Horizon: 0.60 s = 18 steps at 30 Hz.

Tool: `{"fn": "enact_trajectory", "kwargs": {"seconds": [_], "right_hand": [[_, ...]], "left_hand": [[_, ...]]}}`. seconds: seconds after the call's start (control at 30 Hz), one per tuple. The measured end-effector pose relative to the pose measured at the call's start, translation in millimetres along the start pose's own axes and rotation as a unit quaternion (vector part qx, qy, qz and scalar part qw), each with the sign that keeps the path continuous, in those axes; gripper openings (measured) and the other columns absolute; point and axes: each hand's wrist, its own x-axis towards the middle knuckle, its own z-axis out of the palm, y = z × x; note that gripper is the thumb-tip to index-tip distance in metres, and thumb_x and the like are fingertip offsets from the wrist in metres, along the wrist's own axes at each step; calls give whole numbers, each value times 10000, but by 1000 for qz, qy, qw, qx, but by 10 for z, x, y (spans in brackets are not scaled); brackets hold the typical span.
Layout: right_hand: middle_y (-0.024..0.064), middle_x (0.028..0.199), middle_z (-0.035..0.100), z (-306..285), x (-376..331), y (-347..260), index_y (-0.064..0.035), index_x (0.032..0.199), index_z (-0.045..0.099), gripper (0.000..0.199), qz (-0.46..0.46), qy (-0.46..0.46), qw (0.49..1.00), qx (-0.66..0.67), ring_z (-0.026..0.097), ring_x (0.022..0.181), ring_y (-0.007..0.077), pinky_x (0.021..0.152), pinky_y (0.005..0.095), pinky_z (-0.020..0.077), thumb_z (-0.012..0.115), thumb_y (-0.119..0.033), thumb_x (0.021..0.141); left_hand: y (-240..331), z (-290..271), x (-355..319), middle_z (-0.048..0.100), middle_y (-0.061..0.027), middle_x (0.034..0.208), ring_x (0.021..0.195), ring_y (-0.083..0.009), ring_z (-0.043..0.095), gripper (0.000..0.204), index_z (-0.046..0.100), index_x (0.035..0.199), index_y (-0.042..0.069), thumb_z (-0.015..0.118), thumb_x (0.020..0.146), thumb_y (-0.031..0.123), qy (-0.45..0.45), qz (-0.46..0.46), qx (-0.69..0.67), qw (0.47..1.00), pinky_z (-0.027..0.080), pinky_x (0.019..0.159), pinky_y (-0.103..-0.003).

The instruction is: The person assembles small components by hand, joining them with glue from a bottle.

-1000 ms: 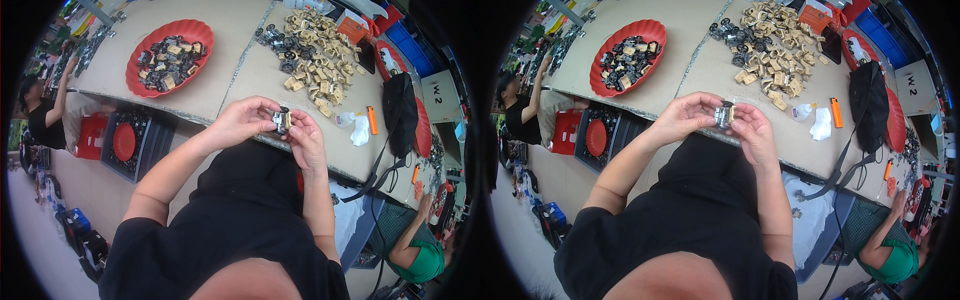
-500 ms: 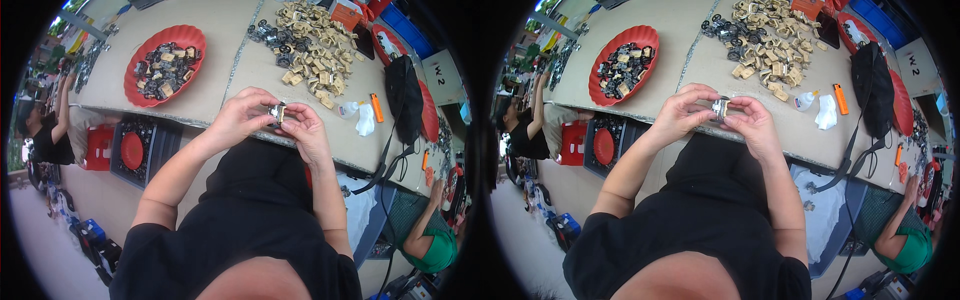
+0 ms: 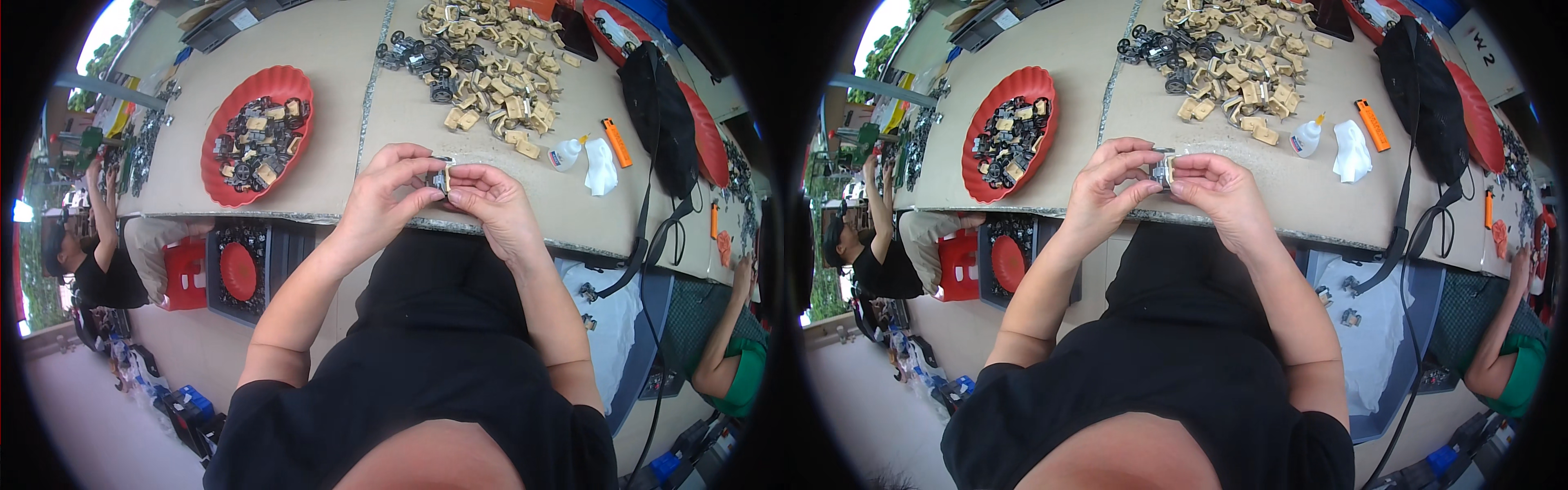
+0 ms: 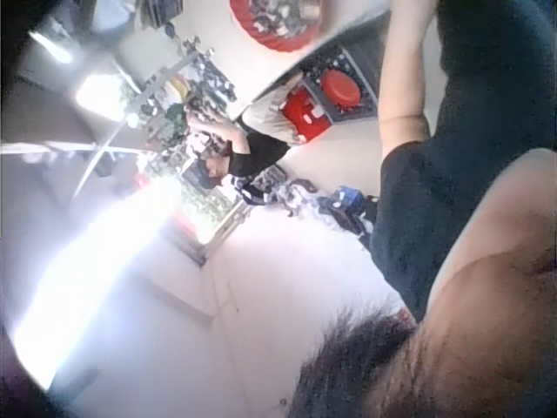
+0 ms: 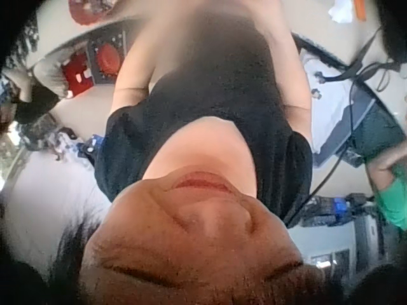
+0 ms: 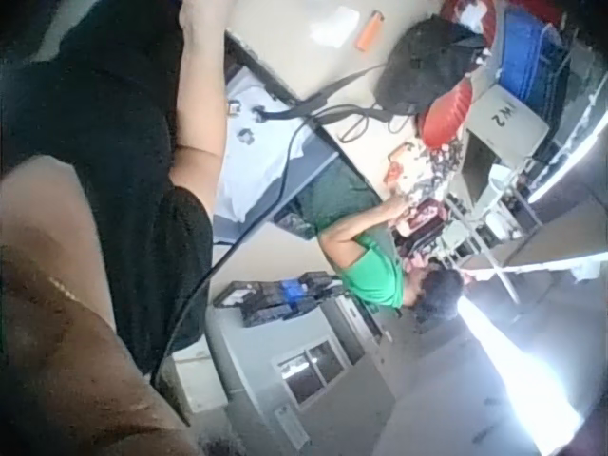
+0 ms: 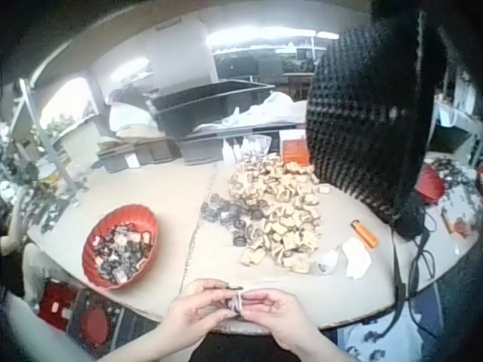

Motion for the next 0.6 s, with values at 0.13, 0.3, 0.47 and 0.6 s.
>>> {"fn": "enact_trajectory", "kwargs": {"seconds": [0.13,0.3,0.47,0.6], "right_hand": [[129,987,554,-3,-6,-1,55,1012,516,263,8,-8,1000,22,565,871,151,751,264,492,586,1,763],[144,1063,517,-42,-20,3,53,1054,501,284,-8,-25,999,40,564,882,161,763,275,495,560,4,780],[154,1076,505,-14,-28,-12,50,1087,478,326,-8,-12,1000,25,561,890,158,767,265,489,560,16,774],[141,1010,540,29,-23,-25,49,1096,466,364,-31,-7,999,-1,562,881,149,775,250,475,583,27,752]], "left_hand": [[-43,8,12,430,-111,1100,963,-159,505,274,553,1020,-13,588,749,-17,8,-7,-48,999,471,779,-258],[-18,26,15,417,-103,1109,969,-156,499,271,547,1025,-18,576,756,-24,9,-34,-116,993,472,806,-266],[-7,21,14,416,-97,1103,972,-149,491,281,544,1036,-16,572,756,-29,4,-55,-169,984,469,825,-272],[-29,17,1,427,-91,1068,920,-166,544,260,541,1028,-10,553,769,-30,13,-43,-146,988,479,778,-245]]}}
